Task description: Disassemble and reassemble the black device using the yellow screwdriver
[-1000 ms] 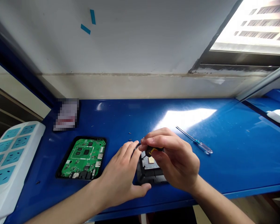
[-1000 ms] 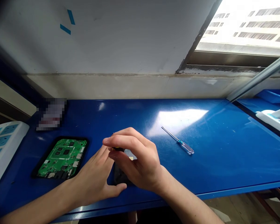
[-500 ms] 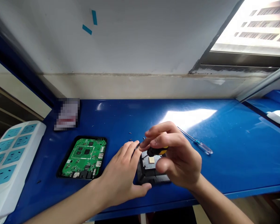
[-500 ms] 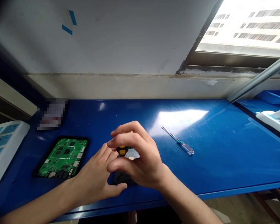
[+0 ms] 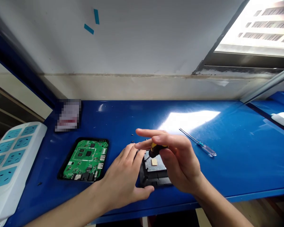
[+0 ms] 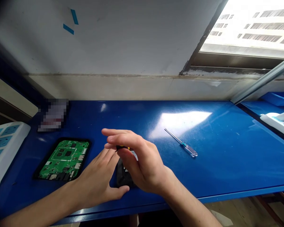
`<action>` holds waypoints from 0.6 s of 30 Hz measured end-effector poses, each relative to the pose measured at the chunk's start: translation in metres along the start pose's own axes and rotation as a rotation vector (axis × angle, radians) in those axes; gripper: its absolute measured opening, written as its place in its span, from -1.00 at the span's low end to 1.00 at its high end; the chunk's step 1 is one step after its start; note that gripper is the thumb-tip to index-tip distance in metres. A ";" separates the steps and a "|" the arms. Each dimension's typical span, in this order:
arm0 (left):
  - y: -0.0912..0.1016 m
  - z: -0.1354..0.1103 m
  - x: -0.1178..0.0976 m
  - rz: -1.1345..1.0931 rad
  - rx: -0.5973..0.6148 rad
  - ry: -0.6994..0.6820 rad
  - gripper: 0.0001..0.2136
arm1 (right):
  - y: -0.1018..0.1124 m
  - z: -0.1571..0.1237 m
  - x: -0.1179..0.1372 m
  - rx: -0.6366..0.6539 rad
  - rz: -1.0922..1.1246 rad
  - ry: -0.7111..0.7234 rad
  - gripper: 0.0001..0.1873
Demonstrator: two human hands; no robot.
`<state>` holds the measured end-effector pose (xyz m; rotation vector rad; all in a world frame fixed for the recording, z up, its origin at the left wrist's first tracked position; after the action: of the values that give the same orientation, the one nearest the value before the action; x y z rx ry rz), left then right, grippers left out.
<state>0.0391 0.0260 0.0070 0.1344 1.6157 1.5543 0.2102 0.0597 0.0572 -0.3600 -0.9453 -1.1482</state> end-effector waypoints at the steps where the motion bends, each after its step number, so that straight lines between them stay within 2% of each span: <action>1: 0.000 0.000 0.000 0.002 -0.004 -0.003 -0.24 | 0.000 0.000 0.000 -0.009 0.005 -0.015 -0.60; 5: -0.002 0.001 -0.001 0.038 0.007 0.000 -0.27 | 0.001 0.001 0.000 -0.122 -0.069 -0.021 -0.79; 8: -0.003 0.001 0.000 0.052 0.029 0.010 -0.25 | 0.002 0.003 0.001 -0.247 -0.199 0.040 -0.71; 10: -0.004 0.000 0.001 0.059 0.032 0.008 -0.21 | 0.002 0.003 0.003 -0.286 -0.248 0.063 -0.76; 18: -0.005 0.000 0.002 0.096 0.001 -0.024 -0.21 | -0.003 0.001 0.003 -0.184 -0.071 0.038 -0.52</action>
<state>0.0403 0.0259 0.0020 0.2332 1.6117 1.6184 0.2072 0.0573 0.0589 -0.4540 -0.8274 -1.3071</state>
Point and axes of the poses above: each hand's wrist, its own z-axis towards the middle knuckle, its own y-axis out of the back of the hand, x = y × z, the point moved 1 cm from there along z, towards the middle knuckle, and after that the axes turned 7 degrees about -y, right-handed, at the moved point
